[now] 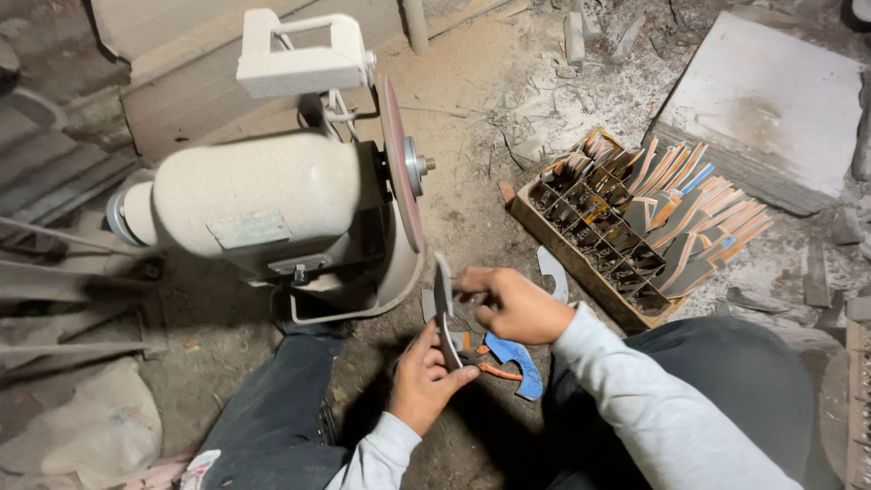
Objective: The person sits on the floor and uses a bench grinder to smooth the edges of several small plastic pieces. They handle each piece individually, pressing it against the spinning wheel, then set it aside on the floor or into a nearby crate.
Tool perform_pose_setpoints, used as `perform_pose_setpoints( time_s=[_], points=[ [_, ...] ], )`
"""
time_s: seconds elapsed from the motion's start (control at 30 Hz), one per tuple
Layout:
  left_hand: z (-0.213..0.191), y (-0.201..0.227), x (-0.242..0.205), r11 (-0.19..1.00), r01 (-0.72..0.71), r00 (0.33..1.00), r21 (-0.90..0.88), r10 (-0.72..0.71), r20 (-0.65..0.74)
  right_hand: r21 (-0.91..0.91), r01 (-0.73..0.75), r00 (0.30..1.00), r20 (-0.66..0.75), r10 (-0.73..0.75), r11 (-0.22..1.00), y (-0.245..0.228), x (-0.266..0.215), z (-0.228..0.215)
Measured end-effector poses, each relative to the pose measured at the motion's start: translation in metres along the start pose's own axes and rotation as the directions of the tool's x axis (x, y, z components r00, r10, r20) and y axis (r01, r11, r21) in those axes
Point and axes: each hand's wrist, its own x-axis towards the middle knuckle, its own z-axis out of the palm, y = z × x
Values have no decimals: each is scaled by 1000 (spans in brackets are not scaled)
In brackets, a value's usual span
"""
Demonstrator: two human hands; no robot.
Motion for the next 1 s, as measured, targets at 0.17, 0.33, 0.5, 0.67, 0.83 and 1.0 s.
perform_pose_setpoints(
  time_s=[0.17, 0.33, 0.5, 0.67, 0.83, 1.0],
  points=[
    [-21, 7, -7, 679, -306, 853, 667, 507, -124, 240, -91, 996, 16, 90, 967, 7, -12, -9],
    [-22, 20, -3, 675, -301, 854, 674, 504, -124, 399, -223, 975, 92, 203, 889, -4, -3, -22],
    [-17, 28, 5, 758, -285, 892, 587, 434, -128, 391, -161, 986, 35, 160, 906, 2, 6, -16],
    [-15, 28, 31, 969, -60, 993, -238, 82, 83, -154, 110, 969, -202, -140, 982, 3, 31, 6],
    [-28, 41, 64, 957, -39, 994, -288, 66, 86, -93, -59, 975, -217, 37, 994, 2, 71, 6],
    [-28, 40, 56, 947, -40, 991, -320, 78, 106, -167, -3, 977, -211, -33, 986, 1, 68, 6]
  ],
)
